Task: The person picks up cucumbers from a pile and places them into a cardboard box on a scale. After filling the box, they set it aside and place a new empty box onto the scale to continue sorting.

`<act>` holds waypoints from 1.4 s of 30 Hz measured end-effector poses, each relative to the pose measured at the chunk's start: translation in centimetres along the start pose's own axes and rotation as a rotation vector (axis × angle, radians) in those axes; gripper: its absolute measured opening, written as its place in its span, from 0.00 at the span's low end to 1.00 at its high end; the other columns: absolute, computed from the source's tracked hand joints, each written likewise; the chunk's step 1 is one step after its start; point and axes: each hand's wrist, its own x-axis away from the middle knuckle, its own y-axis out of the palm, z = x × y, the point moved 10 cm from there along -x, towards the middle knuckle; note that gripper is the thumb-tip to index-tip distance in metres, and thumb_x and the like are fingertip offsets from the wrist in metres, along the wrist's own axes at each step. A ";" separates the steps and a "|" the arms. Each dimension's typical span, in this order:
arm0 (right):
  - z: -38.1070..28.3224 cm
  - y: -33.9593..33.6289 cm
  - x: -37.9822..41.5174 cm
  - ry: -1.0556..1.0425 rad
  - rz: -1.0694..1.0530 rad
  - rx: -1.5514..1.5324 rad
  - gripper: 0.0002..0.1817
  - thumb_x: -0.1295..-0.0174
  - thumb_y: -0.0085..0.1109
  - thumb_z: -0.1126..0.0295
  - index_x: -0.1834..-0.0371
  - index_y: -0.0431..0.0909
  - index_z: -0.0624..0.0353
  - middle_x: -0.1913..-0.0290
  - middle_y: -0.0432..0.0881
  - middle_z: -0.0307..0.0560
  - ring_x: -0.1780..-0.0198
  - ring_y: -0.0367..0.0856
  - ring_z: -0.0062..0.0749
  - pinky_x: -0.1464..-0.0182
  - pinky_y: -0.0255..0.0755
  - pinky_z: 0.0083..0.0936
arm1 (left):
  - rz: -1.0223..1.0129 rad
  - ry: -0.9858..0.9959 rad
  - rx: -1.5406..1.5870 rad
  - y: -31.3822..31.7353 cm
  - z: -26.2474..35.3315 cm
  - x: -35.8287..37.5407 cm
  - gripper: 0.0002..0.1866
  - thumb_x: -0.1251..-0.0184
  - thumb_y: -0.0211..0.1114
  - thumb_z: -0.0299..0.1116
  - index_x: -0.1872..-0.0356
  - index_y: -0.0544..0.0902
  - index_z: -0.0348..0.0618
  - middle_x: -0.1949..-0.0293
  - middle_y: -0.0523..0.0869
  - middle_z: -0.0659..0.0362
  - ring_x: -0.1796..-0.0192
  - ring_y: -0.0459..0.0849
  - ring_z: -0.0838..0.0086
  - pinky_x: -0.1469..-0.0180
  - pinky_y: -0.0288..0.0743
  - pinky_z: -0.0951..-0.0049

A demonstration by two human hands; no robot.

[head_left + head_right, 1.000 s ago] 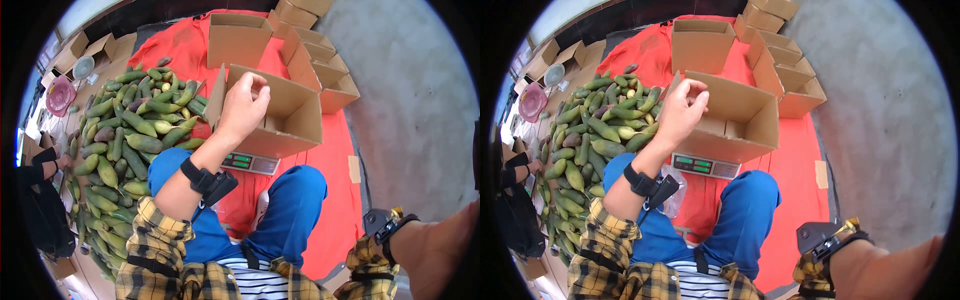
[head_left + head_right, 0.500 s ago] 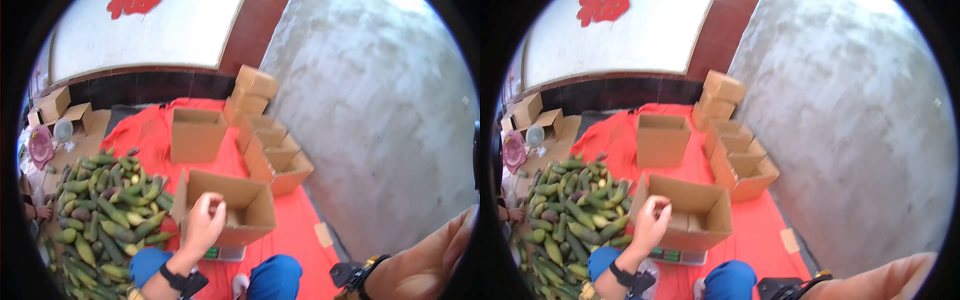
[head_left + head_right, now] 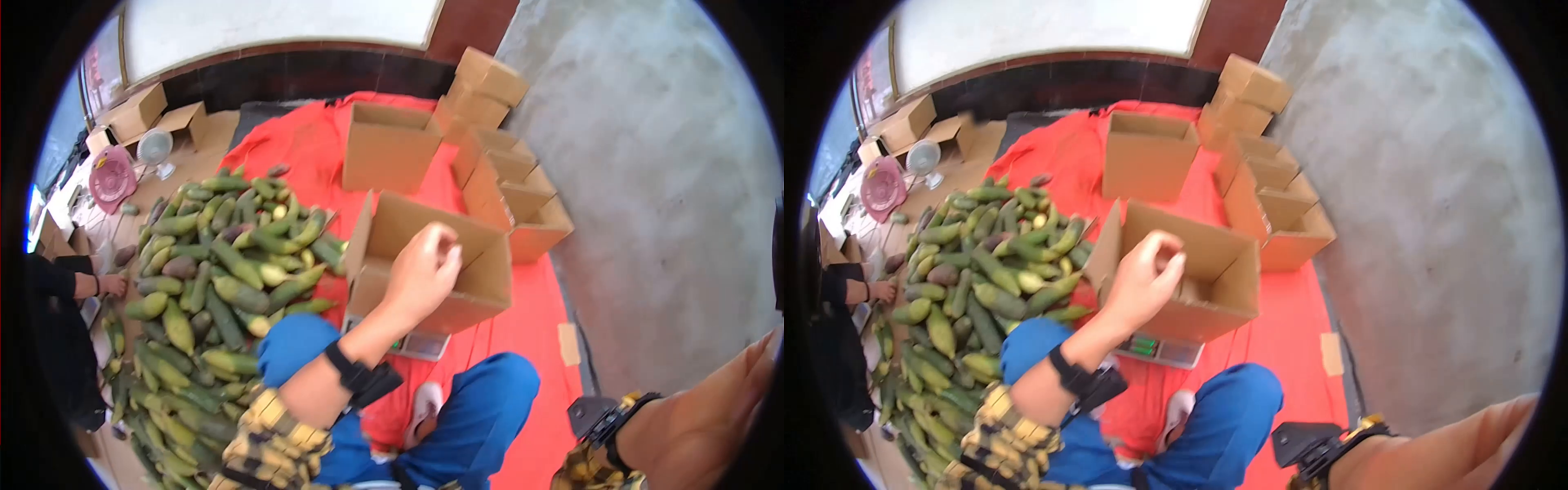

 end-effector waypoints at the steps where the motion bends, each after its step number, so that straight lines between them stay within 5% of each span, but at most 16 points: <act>1: -0.3 -1.5 2.0 0.029 -0.005 -0.043 0.41 0.36 0.59 0.60 0.25 0.45 0.52 0.41 0.72 0.55 0.60 0.80 0.40 0.62 0.77 0.27 | 0.000 -0.002 -0.019 -0.1 -0.1 -0.2 0.09 0.36 0.62 0.29 0.58 0.76 0.37 0.66 0.83 0.56 0.67 0.83 0.77 0.63 0.77 0.73; 4: -0.7 -4.4 3.9 0.033 -0.060 -0.113 0.43 0.36 0.60 0.59 0.23 0.42 0.50 0.40 0.72 0.55 0.60 0.80 0.41 0.62 0.77 0.27 | -0.010 -0.043 0.019 0.5 -0.2 -0.1 0.10 0.36 0.62 0.30 0.58 0.76 0.36 0.65 0.82 0.55 0.68 0.83 0.76 0.63 0.77 0.73; 5: -0.7 4.5 -4.4 0.017 -0.075 -0.134 0.44 0.36 0.60 0.59 0.23 0.42 0.50 0.39 0.72 0.55 0.60 0.80 0.41 0.62 0.77 0.28 | -0.033 -0.075 0.056 0.6 -0.5 -0.1 0.10 0.36 0.61 0.30 0.58 0.76 0.35 0.64 0.82 0.54 0.68 0.83 0.75 0.63 0.77 0.73; 8: -0.4 6.3 -5.1 -0.049 -0.089 -0.208 0.45 0.35 0.60 0.58 0.22 0.40 0.49 0.39 0.71 0.56 0.60 0.80 0.42 0.63 0.77 0.28 | -0.001 -0.047 0.019 0.2 0.0 -0.3 0.11 0.37 0.62 0.30 0.58 0.76 0.35 0.65 0.81 0.52 0.69 0.83 0.72 0.64 0.77 0.72; 10: 2.2 4.1 -1.5 0.007 0.484 -0.153 0.36 0.34 0.59 0.66 0.28 0.53 0.68 0.43 0.75 0.60 0.55 0.81 0.38 0.71 0.78 0.20 | 0.033 -0.069 0.091 0.1 0.0 -0.4 0.08 0.40 0.59 0.30 0.63 0.74 0.38 0.67 0.80 0.51 0.63 0.81 0.60 0.60 0.75 0.63; 11: 2.2 5.0 -0.8 -0.002 0.489 -0.171 0.36 0.34 0.59 0.66 0.28 0.53 0.68 0.43 0.75 0.60 0.55 0.81 0.38 0.71 0.78 0.20 | 0.017 -0.081 0.113 0.2 0.1 -0.4 0.08 0.39 0.59 0.30 0.62 0.73 0.38 0.67 0.79 0.51 0.63 0.81 0.60 0.59 0.75 0.63; 13: 5.4 6.2 1.5 0.389 0.549 0.050 0.19 0.34 0.47 0.73 0.41 0.71 0.71 0.56 0.77 0.50 0.58 0.74 0.26 0.57 0.71 0.22 | 0.035 -0.077 0.127 0.1 0.2 -0.5 0.09 0.39 0.59 0.29 0.61 0.73 0.37 0.66 0.79 0.51 0.64 0.81 0.60 0.60 0.75 0.63; 15: 8.5 9.1 2.9 0.490 0.459 0.096 0.16 0.32 0.51 0.68 0.47 0.74 0.69 0.56 0.75 0.50 0.63 0.76 0.27 0.60 0.71 0.21 | 0.048 -0.081 0.142 0.1 0.4 -0.7 0.09 0.39 0.59 0.28 0.61 0.72 0.37 0.65 0.79 0.51 0.65 0.81 0.61 0.60 0.75 0.63; 17: 12.4 12.8 4.4 0.656 0.316 0.082 0.13 0.34 0.51 0.75 0.48 0.75 0.68 0.57 0.76 0.48 0.59 0.76 0.25 0.58 0.72 0.21 | 0.051 -0.130 0.214 -0.1 0.7 -1.0 0.13 0.37 0.61 0.30 0.56 0.74 0.33 0.62 0.80 0.53 0.68 0.82 0.74 0.61 0.77 0.72; 19: 16.7 16.9 6.7 0.720 0.168 -0.022 0.14 0.36 0.51 0.80 0.47 0.75 0.66 0.57 0.76 0.48 0.58 0.77 0.28 0.54 0.72 0.23 | 0.057 -0.118 0.276 -0.5 2.1 -1.0 0.13 0.36 0.61 0.30 0.55 0.74 0.33 0.62 0.80 0.54 0.67 0.82 0.75 0.61 0.77 0.72; 26: 22.1 25.8 15.3 0.776 -0.281 0.035 0.18 0.40 0.62 0.68 0.49 0.76 0.63 0.49 0.77 0.55 0.48 0.77 0.51 0.46 0.72 0.36 | -0.013 -0.147 0.728 -5.9 5.6 -0.4 0.13 0.29 0.58 0.31 0.49 0.73 0.36 0.58 0.81 0.57 0.65 0.82 0.80 0.61 0.78 0.77; 31: 23.4 28.9 18.7 0.767 -0.455 0.087 0.22 0.44 0.65 0.65 0.48 0.75 0.62 0.49 0.77 0.56 0.47 0.76 0.51 0.45 0.72 0.40 | 0.181 -0.412 0.343 -14.4 -6.8 5.0 0.13 0.31 0.61 0.31 0.50 0.74 0.36 0.63 0.81 0.59 0.65 0.81 0.79 0.61 0.78 0.77; 35: 24.4 30.4 20.3 0.788 -0.533 0.106 0.21 0.43 0.63 0.65 0.48 0.75 0.62 0.52 0.79 0.55 0.50 0.77 0.51 0.48 0.72 0.41 | 0.266 -0.847 -0.109 -21.6 -26.3 22.7 0.11 0.34 0.62 0.29 0.56 0.75 0.35 0.61 0.81 0.56 0.65 0.83 0.74 0.66 0.81 0.73; 40: 25.2 31.5 21.6 0.789 -0.595 0.099 0.18 0.41 0.60 0.67 0.48 0.75 0.62 0.56 0.80 0.56 0.53 0.79 0.51 0.51 0.73 0.40 | 0.532 -1.039 -0.242 -30.4 -30.7 39.2 0.08 0.36 0.60 0.27 0.60 0.74 0.34 0.65 0.80 0.51 0.70 0.82 0.69 0.70 0.80 0.72; 42: 25.3 32.2 21.6 0.788 -0.606 0.096 0.17 0.40 0.59 0.67 0.49 0.75 0.62 0.58 0.81 0.56 0.55 0.80 0.51 0.52 0.74 0.40 | 0.323 -0.953 -0.759 -33.2 -29.3 38.8 0.10 0.41 0.61 0.26 0.59 0.75 0.35 0.62 0.80 0.48 0.65 0.83 0.60 0.63 0.79 0.64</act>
